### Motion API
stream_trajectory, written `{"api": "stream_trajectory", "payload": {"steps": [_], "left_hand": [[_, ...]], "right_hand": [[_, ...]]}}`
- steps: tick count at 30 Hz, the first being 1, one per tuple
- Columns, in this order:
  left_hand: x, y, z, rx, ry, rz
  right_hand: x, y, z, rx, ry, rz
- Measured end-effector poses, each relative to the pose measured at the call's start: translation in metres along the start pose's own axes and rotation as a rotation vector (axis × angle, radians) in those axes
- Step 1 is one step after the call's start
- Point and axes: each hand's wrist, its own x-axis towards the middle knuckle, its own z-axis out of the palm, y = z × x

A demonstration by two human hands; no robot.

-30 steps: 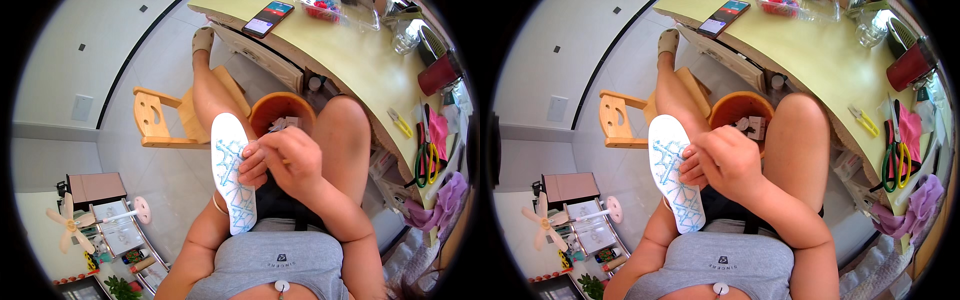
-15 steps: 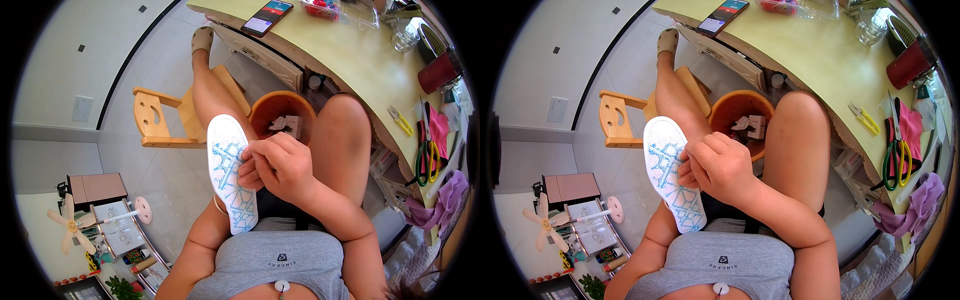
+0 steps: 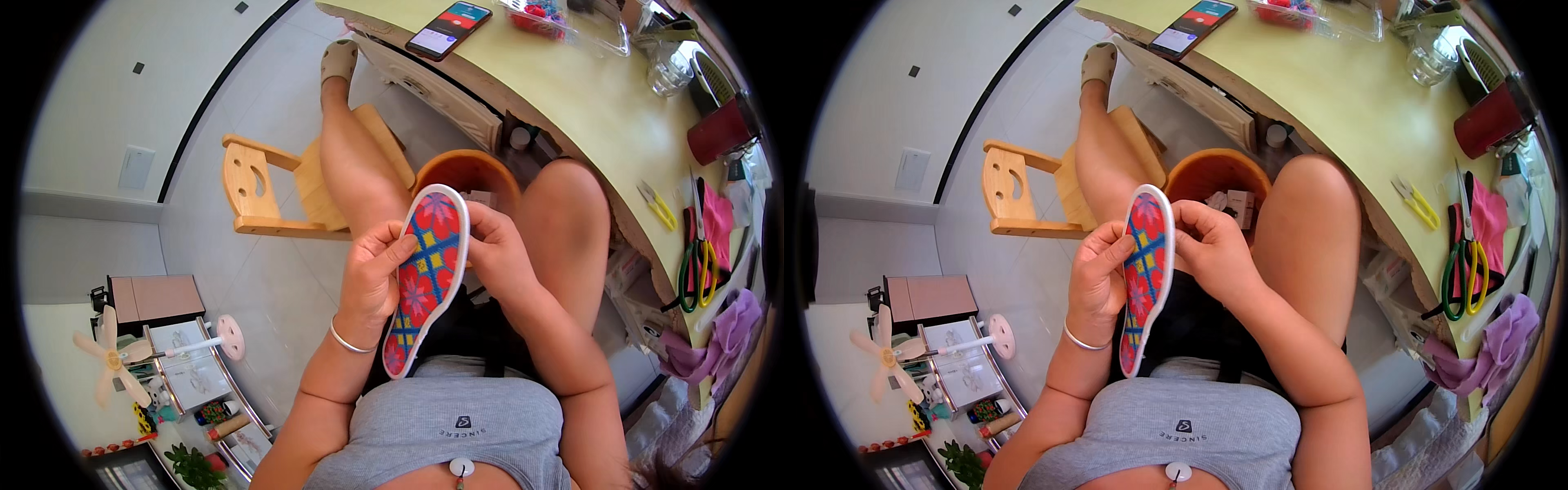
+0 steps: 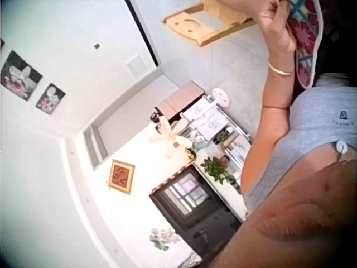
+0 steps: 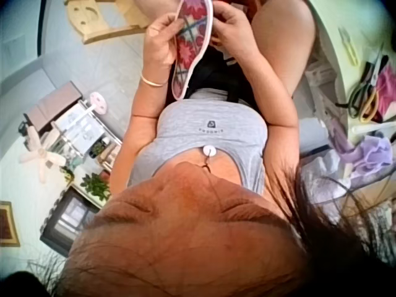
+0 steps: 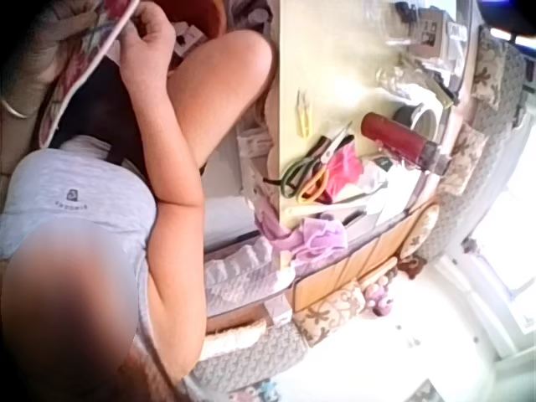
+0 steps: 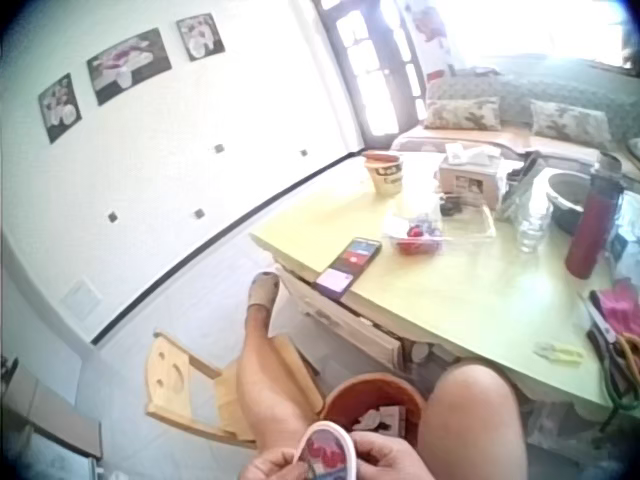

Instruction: The person sews decorative floral patterns onto a shoe insole using a needle and blue thread. They pull the thread through the insole, adjust the positioning, and occasionally handle the needle near their lap.

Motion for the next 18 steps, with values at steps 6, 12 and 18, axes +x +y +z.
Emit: {"api": "stream_trajectory", "payload": {"steps": [6,12,18], "left_hand": [[-0.007,0.004,0.004,0.15,-0.037,0.073],[-0.01,0.005,0.005,0.178,-0.029,0.086],[-0.009,0.004,0.005,0.118,-0.032,0.101]], "right_hand": [[0.005,0.017,-0.014,0.202,-0.138,0.077],[0.007,0.025,-0.015,0.328,-0.169,0.096],[0.005,0.019,-0.011,0.306,-0.141,0.112]]}}
